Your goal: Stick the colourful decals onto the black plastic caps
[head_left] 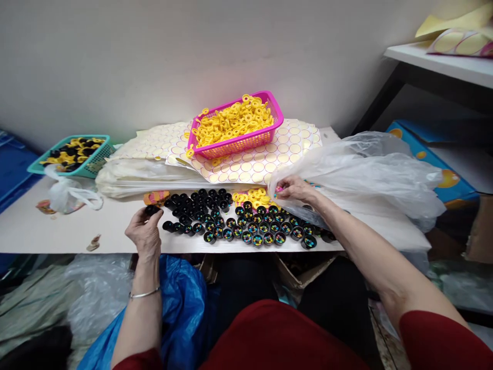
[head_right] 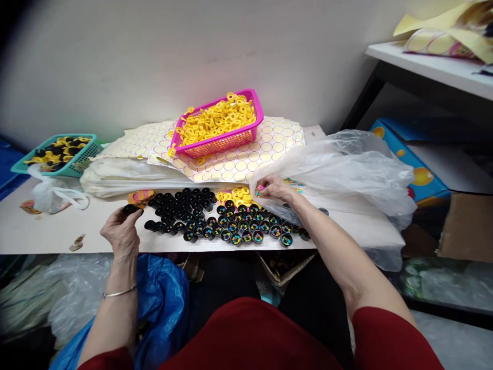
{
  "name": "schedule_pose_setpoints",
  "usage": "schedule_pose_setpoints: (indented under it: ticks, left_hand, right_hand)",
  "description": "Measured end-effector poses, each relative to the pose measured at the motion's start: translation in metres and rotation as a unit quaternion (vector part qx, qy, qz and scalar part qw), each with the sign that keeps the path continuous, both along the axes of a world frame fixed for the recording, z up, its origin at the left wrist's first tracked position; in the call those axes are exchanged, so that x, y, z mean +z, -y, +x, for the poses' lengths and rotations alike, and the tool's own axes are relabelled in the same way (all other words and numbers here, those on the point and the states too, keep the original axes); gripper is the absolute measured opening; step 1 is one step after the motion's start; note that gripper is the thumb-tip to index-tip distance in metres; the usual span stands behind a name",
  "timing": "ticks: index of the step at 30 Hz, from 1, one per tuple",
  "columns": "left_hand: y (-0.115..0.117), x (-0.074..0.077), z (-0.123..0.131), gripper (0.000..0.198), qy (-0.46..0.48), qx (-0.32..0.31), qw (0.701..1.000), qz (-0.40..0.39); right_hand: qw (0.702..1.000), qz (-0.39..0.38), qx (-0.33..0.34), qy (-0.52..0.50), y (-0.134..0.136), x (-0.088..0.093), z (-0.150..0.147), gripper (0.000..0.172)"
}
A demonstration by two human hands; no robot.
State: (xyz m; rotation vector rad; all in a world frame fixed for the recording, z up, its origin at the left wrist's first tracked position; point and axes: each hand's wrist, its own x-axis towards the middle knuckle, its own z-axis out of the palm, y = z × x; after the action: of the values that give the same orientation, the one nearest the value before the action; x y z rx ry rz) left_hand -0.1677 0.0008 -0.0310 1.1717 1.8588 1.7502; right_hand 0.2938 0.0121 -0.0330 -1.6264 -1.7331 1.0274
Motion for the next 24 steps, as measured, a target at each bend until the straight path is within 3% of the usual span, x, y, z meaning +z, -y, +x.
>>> schedule_pose_setpoints:
  ticks: [3,6,9,12,17,20,24]
  left_hand:
    - [0.026,0.021,0.056,0.046,0.054,-0.102,0.993,0.031]
    - [0.05,0.035,0.125,0.038,0.03,-0.252,0.967,-0.035]
    - [0.06,0.034,0.189,0.034,-0.014,-0.366,0.927,-0.076]
    - [0.059,0.022,0.234,0.036,-0.039,-0.434,0.895,-0.096]
    - [0.059,0.006,0.262,0.035,-0.074,-0.474,0.873,-0.087]
    - [0.061,0.004,0.266,0.037,-0.086,-0.49,0.863,-0.088]
    - [0.063,0.006,0.27,0.037,-0.078,-0.496,0.859,-0.1]
  right_hand:
    - [0.992,0.004,-0.056,-0.109,0.02,0.017,0.012,0.027]
    - [0.97,-0.005,-0.092,-0.227,0.039,0.035,0.011,0.036]
    - [0.972,0.001,-0.078,-0.22,0.058,0.051,0.0,0.035]
    - [0.988,0.029,-0.026,-0.149,0.073,0.063,-0.01,0.029]
    - [0.984,0.128,0.105,0.065,0.087,0.068,-0.015,0.018]
    - [0.947,0.172,0.144,0.23,0.092,0.071,-0.02,0.024]
    - [0.87,0.18,0.175,0.424,0.1,0.085,-0.036,0.024]
